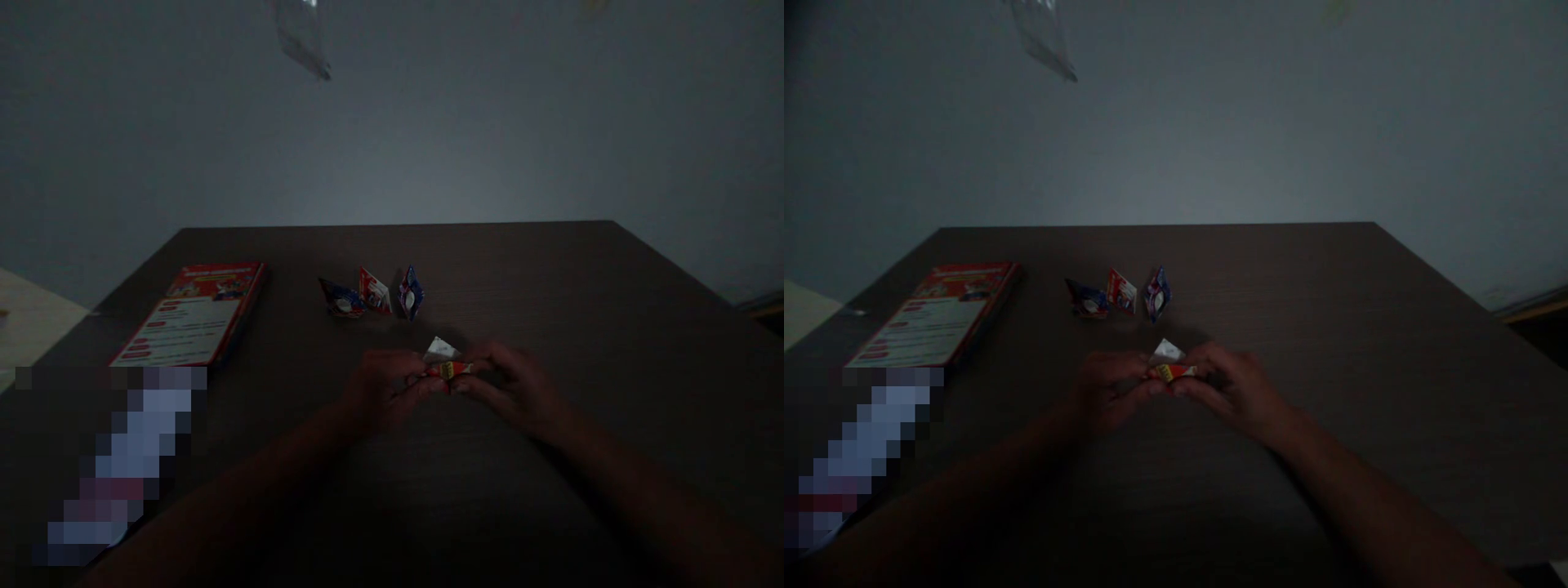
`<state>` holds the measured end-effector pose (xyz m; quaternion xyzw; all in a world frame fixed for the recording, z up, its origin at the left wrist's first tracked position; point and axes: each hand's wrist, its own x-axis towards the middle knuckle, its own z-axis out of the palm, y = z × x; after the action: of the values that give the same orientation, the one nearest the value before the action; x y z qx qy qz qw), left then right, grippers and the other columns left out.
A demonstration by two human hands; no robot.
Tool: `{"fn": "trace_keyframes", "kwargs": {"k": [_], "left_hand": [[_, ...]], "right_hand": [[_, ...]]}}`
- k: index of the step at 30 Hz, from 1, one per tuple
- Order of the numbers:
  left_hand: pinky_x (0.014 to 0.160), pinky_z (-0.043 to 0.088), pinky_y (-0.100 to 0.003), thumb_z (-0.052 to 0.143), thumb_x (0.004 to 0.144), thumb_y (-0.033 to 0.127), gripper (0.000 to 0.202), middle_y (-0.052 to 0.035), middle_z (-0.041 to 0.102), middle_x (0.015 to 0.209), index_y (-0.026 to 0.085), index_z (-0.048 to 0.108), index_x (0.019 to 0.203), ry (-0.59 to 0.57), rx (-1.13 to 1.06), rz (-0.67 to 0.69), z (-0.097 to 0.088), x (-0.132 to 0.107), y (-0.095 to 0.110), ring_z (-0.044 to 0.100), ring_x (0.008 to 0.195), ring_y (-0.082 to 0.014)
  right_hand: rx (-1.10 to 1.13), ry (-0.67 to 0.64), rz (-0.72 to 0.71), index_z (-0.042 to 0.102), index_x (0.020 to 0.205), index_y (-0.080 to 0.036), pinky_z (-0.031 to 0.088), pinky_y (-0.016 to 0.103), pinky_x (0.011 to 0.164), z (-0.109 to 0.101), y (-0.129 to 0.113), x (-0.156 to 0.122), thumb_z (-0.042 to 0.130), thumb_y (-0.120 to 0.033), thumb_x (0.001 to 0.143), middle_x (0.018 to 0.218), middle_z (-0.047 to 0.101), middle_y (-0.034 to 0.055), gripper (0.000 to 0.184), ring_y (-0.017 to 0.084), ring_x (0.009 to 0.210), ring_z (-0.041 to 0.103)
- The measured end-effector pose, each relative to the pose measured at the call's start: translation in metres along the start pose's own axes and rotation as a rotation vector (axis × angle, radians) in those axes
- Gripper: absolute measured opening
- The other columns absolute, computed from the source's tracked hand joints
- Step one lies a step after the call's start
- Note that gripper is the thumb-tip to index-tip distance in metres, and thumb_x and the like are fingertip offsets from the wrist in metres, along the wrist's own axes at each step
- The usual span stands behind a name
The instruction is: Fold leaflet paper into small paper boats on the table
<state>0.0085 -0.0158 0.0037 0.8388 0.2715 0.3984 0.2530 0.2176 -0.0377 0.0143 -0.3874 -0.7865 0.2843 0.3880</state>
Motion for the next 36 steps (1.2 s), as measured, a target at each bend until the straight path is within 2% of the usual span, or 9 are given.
{"fn": "trace_keyframes", "kwargs": {"k": [5, 8, 12, 15, 17, 20, 29, 33, 36], "left_hand": [[0.066, 0.048, -0.024, 0.058, 0.082, 0.022, 0.01, -0.0056, 0.067, 0.076, 0.014, 0.063, 0.078, 0.143, -0.032, -0.04, 0.003, 0.002, 0.007, 0.062, 0.07, -0.0132], [0.066, 0.048, -0.024, 0.059, 0.08, 0.02, 0.007, -0.0053, 0.067, 0.08, 0.015, 0.061, 0.084, 0.194, -0.044, -0.062, 0.005, 0.001, 0.011, 0.063, 0.073, -0.0138], [0.063, 0.049, -0.022, 0.062, 0.078, 0.021, 0.028, -0.0048, 0.068, 0.086, 0.016, 0.054, 0.104, 0.226, -0.157, -0.164, 0.006, 0.0, 0.014, 0.063, 0.071, -0.0124], [0.062, 0.049, -0.023, 0.066, 0.075, 0.026, 0.048, -0.0076, 0.067, 0.094, 0.015, 0.047, 0.118, 0.207, -0.317, -0.243, 0.006, 0.001, 0.012, 0.063, 0.073, -0.0137], [0.065, 0.05, -0.024, 0.065, 0.077, 0.028, 0.045, -0.0087, 0.067, 0.097, 0.014, 0.05, 0.117, 0.179, -0.364, -0.294, 0.005, 0.002, 0.01, 0.063, 0.078, -0.015], [0.07, 0.05, -0.027, 0.063, 0.078, 0.028, 0.033, -0.0095, 0.066, 0.096, 0.012, 0.058, 0.106, 0.135, -0.35, -0.334, 0.006, 0.002, 0.008, 0.063, 0.081, -0.0165], [0.082, 0.047, -0.029, 0.063, 0.077, 0.019, 0.039, -0.0113, 0.062, 0.11, 0.014, 0.048, 0.113, 0.043, -0.582, -0.482, 0.007, 0.005, 0.012, 0.059, 0.102, -0.0207], [0.064, 0.048, -0.025, 0.062, 0.077, 0.02, 0.045, -0.0104, 0.062, 0.104, 0.015, 0.044, 0.117, 0.002, -0.728, -0.592, 0.009, 0.005, 0.008, 0.062, 0.085, -0.0181], [0.054, 0.045, -0.023, 0.064, 0.074, 0.021, 0.051, -0.0094, 0.061, 0.099, 0.017, 0.041, 0.12, -0.027, -0.791, -0.62, 0.01, 0.005, 0.002, 0.061, 0.073, -0.016]], "right_hand": [[0.223, 0.089, 0.19, 0.048, 0.111, -0.022, 0.051, 0.024, 0.063, 0.009, 0.001, -0.002, 0.072, -0.03, 0.073, 0.074, 0.065, -0.0009, 0.045, 0.014, 0.07, 0.064], [0.345, 0.067, 0.245, 0.052, 0.107, -0.022, 0.053, 0.025, 0.065, 0.015, -0.001, 0.001, 0.073, -0.027, 0.071, 0.078, 0.07, 0.0008, 0.042, 0.015, 0.072, 0.066], [0.41, 0.065, 0.271, 0.056, 0.1, -0.02, 0.053, 0.024, 0.062, 0.017, -0.004, 0.003, 0.073, -0.027, 0.071, 0.076, 0.071, 0.0014, 0.034, 0.014, 0.066, 0.066], [0.321, 0.058, 0.245, 0.06, 0.09, -0.019, 0.05, 0.022, 0.058, 0.015, -0.004, 0.003, 0.07, -0.027, 0.074, 0.068, 0.069, -0.0003, 0.02, 0.012, 0.061, 0.064], [0.242, 0.038, 0.224, 0.062, 0.082, -0.018, 0.047, 0.021, 0.054, 0.014, -0.003, 0.002, 0.068, -0.027, 0.075, 0.067, 0.067, -0.0004, 0.013, 0.012, 0.06, 0.062], [0.213, 0.05, 0.231, 0.063, 0.083, -0.018, 0.044, 0.019, 0.051, 0.013, -0.001, 0.002, 0.068, -0.027, 0.075, 0.068, 0.066, -0.001, 0.013, 0.011, 0.059, 0.059], [0.279, 0.049, 0.258, 0.057, 0.103, -0.021, 0.05, 0.023, 0.065, 0.015, 0.005, 0.001, 0.069, -0.026, 0.076, 0.082, 0.069, 0.0009, 0.03, 0.013, 0.072, 0.064], [0.116, 0.062, 0.187, 0.049, 0.119, -0.023, 0.051, 0.025, 0.064, 0.012, 0.007, 0.0, 0.068, -0.026, 0.076, 0.082, 0.069, 0.0011, 0.047, 0.014, 0.073, 0.065], [0.004, 0.047, 0.083, 0.051, 0.119, -0.023, 0.052, 0.025, 0.066, 0.009, 0.007, 0.001, 0.067, -0.026, 0.077, 0.087, 0.07, 0.0025, 0.045, 0.015, 0.076, 0.066]]}}
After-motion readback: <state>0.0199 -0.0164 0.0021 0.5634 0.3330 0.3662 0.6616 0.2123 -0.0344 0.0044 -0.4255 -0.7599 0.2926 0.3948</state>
